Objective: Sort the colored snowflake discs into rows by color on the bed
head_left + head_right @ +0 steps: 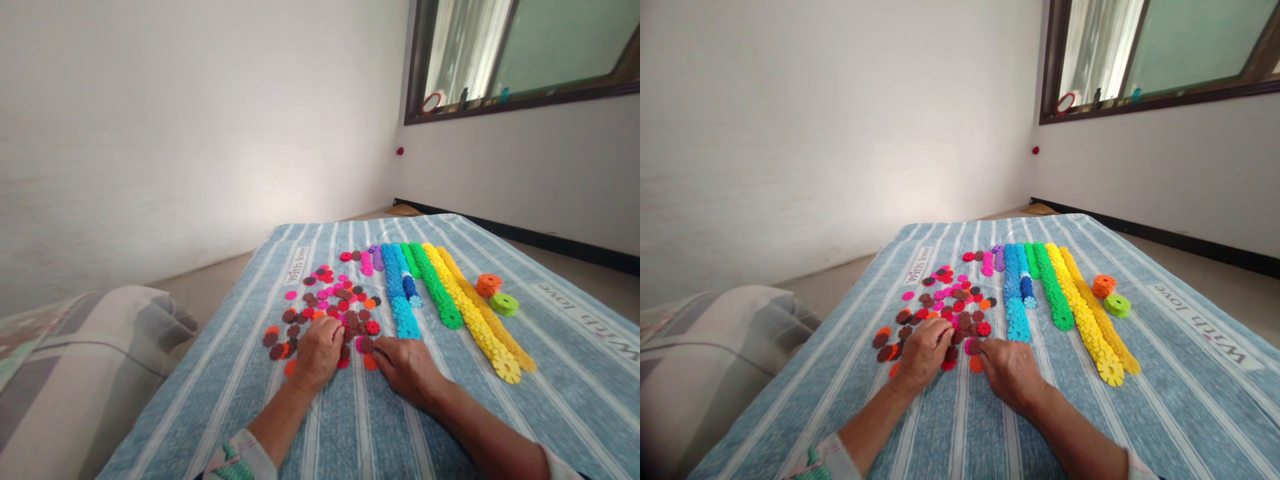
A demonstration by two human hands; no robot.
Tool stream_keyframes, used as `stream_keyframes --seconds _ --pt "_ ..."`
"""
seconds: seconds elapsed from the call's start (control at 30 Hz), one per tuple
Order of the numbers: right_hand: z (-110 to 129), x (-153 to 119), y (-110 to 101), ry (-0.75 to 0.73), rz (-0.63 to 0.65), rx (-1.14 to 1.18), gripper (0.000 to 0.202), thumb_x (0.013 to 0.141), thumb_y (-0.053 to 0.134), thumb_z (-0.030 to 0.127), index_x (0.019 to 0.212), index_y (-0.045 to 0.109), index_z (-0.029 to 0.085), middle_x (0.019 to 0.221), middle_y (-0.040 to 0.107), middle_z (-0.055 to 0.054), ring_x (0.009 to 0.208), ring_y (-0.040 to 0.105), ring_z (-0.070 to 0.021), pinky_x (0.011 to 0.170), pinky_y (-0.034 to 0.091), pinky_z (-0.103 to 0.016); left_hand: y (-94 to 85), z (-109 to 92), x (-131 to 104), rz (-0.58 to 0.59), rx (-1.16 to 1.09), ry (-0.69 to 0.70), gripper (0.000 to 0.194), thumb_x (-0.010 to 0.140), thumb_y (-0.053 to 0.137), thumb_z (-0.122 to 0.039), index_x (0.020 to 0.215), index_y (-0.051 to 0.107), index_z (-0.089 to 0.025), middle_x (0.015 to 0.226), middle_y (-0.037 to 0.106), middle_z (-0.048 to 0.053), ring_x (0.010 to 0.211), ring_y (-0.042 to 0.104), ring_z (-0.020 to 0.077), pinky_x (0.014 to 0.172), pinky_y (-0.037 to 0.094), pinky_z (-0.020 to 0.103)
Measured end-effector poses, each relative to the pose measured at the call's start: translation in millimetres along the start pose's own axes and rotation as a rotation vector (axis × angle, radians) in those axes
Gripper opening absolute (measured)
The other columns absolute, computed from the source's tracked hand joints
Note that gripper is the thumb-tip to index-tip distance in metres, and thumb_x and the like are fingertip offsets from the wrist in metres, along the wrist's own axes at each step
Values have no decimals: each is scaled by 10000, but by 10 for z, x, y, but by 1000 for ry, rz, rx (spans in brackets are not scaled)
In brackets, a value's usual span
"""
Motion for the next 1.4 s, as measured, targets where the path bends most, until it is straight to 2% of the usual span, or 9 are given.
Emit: stream_keyframes --seconds 0.17,0.4,0.57,0.7,0.87,1.03,1.17,1.4 --pt "-11 7 16 20 17 0 215 929 446 247 978 654 229 849 722 -19 772 665 -164 630 362 -238 -38 90 17 -47 -8 -22 229 869 415 -191 746 607 -175 763 612 55 770 569 170 733 437 278" --pt "-8 2 17 12 21 -6 229 933 427 247 962 652 215 848 720 -29 769 660 -154 628 355 -233 -114 174 56 -36 18 -98 264 860 382 -176 657 551 -171 702 595 40 720 551 152 710 396 256" --pt "-5 -3 13 5 15 -8 243 941 413 255 989 647 209 850 719 -40 774 656 -154 636 360 -229 -56 309 54 122 20 -254 224 823 427 -155 624 527 -179 653 590 1 644 535 119 643 348 229" --pt "-13 1 24 21 34 -20 223 938 427 249 955 646 211 842 716 -33 782 658 -161 634 356 -236 -62 353 41 235 139 -320 224 816 441 -162 607 516 -186 621 587 -11 619 535 123 595 299 242" --pt "-28 8 26 42 45 -47 206 929 444 252 892 642 210 814 711 -24 763 657 -166 624 353 -244 -117 279 42 206 264 -245 134 807 504 -200 677 540 -191 735 617 10 716 558 146 619 310 249" --pt "-8 5 11 8 4 -31 216 930 434 252 920 646 217 811 713 -26 744 651 -148 617 357 -229 -75 192 88 160 245 -182 102 822 506 -204 765 590 -197 828 627 22 827 573 163 698 361 254" --pt "-13 7 12 7 -28 -39 207 927 440 255 893 640 216 786 710 -16 711 653 -150 595 348 -237 10 81 214 201 200 -145 117 830 517 -255 794 619 -209 861 628 22 852 578 171 724 381 265" --pt "6 15 3 3 -20 -36 203 930 434 246 911 635 223 805 716 -13 743 672 -165 592 343 -251 134 -52 402 290 192 -109 122 782 563 -296 724 612 -200 827 595 35 802 566 184 683 382 280"
Point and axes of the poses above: each hand's wrist, its own x-axis towards the middle knuckle, its own y-axis out of the palm, z = x × y, the point moved 9 cm from there along x, towards the middle knuckle
